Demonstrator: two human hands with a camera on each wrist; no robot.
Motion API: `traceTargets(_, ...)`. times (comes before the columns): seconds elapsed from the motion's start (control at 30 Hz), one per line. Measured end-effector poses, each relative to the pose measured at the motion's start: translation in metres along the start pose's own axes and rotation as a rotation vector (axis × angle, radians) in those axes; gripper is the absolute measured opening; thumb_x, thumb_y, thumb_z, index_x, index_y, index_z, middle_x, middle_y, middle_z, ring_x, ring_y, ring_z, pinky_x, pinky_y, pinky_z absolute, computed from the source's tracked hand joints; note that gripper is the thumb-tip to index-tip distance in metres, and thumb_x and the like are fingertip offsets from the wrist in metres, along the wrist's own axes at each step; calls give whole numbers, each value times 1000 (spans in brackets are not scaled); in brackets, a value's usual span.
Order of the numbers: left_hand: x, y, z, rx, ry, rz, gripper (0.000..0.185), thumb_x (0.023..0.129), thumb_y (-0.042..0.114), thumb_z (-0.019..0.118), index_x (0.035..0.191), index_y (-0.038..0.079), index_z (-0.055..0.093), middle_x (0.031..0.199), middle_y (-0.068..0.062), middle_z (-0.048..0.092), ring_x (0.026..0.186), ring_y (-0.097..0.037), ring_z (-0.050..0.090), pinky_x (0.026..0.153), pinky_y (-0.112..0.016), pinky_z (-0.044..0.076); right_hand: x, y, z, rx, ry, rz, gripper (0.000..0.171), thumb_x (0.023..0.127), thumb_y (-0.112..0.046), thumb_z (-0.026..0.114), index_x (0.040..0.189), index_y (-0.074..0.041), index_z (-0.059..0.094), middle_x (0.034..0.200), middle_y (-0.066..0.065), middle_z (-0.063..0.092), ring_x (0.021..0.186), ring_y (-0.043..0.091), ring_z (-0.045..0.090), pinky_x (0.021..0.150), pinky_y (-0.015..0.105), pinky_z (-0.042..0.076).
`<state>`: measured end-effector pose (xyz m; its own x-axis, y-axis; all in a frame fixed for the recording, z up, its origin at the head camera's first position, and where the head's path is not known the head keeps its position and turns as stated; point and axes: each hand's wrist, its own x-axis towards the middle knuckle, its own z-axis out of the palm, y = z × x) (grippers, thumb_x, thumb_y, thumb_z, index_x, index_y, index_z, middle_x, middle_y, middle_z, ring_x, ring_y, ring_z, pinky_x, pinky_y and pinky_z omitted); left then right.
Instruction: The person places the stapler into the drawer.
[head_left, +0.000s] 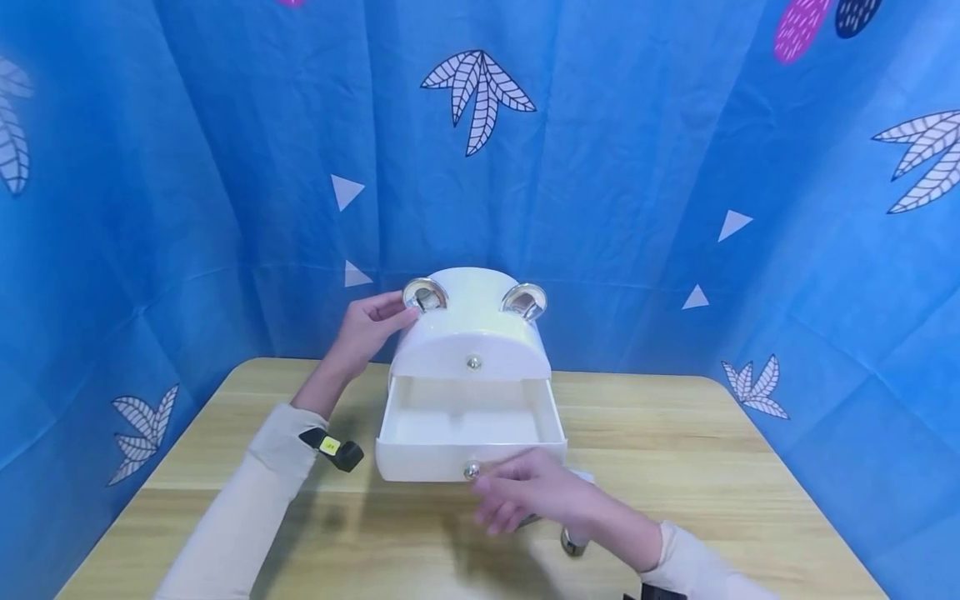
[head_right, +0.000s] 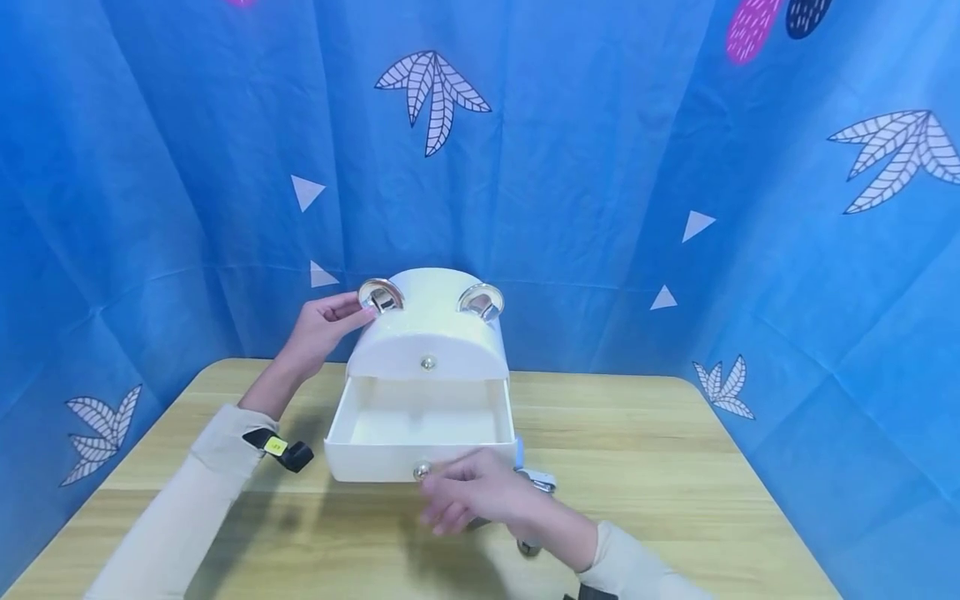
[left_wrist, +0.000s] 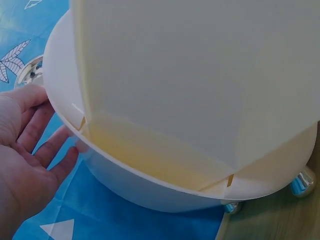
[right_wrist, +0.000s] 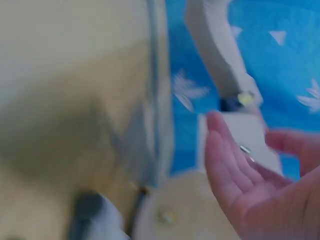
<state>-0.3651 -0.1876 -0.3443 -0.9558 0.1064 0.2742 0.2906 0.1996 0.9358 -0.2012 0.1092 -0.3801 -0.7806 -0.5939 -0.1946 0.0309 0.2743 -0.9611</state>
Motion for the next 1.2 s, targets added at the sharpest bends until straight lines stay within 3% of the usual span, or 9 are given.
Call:
traceTargets(0.1,0,0,3,3,10,4,52,97,31,71,142,7,60,137,-18,66,130,-32,62,109,-46,50,-10,-13,-23,-128,-117,-66,31,103,-27,60,122,-5,72,105,19,77,88,25,76,83,37,63)
traceTargets(0.2,-1,-1,5,6,14,-5,54,97,32,71,143,7,59,138,-18,65,131,-33,61,110,-48,49,-24,-26,-51,-286,-171,-170,31,105,-23,57,124,-3,70,105,13,77,91,20,75,84,33,62)
traceTargets(0.33,-4,1,4,8,20,-20,54,97,31,70,144,7,57,140,-18,63,132,-33,60,111,-47,49,-40,-37,-88,-488,-126,-254,25,102,-19,61,116,-2,74,97,5,78,87,13,72,81,29,61)
traceTargets(0.53,-6,4,4,7,30,-21,53,98,30,69,144,8,57,140,-18,63,131,-32,60,111,-46,49,-37,-15,-126,-648,-52,-186,21,96,-21,70,110,-6,75,100,4,78,88,10,72,79,25,60)
traceTargets(0.67,-5,4,6,-10,25,-35,53,97,29,70,144,8,58,140,-19,63,131,-32,59,112,-46,48,-28,17,-134,-712,-64,-122,28,92,-19,75,114,-2,72,101,6,77,89,11,72,80,27,60)
traceTargets(0.9,-5,5,7,-26,26,-61,54,97,28,70,144,6,57,142,-20,62,134,-34,57,114,-50,45,-19,54,-132,-784,-60,-89,38,81,-17,83,114,-2,71,109,10,75,99,24,70,85,47,59)
traceTargets(1.2,-4,3,9,-49,26,-58,54,98,27,69,145,6,55,144,-18,60,137,-33,56,115,-48,44,-12,71,-125,-835,-30,-99,33,79,-11,84,110,-7,73,102,2,76,94,18,70,82,37,59)
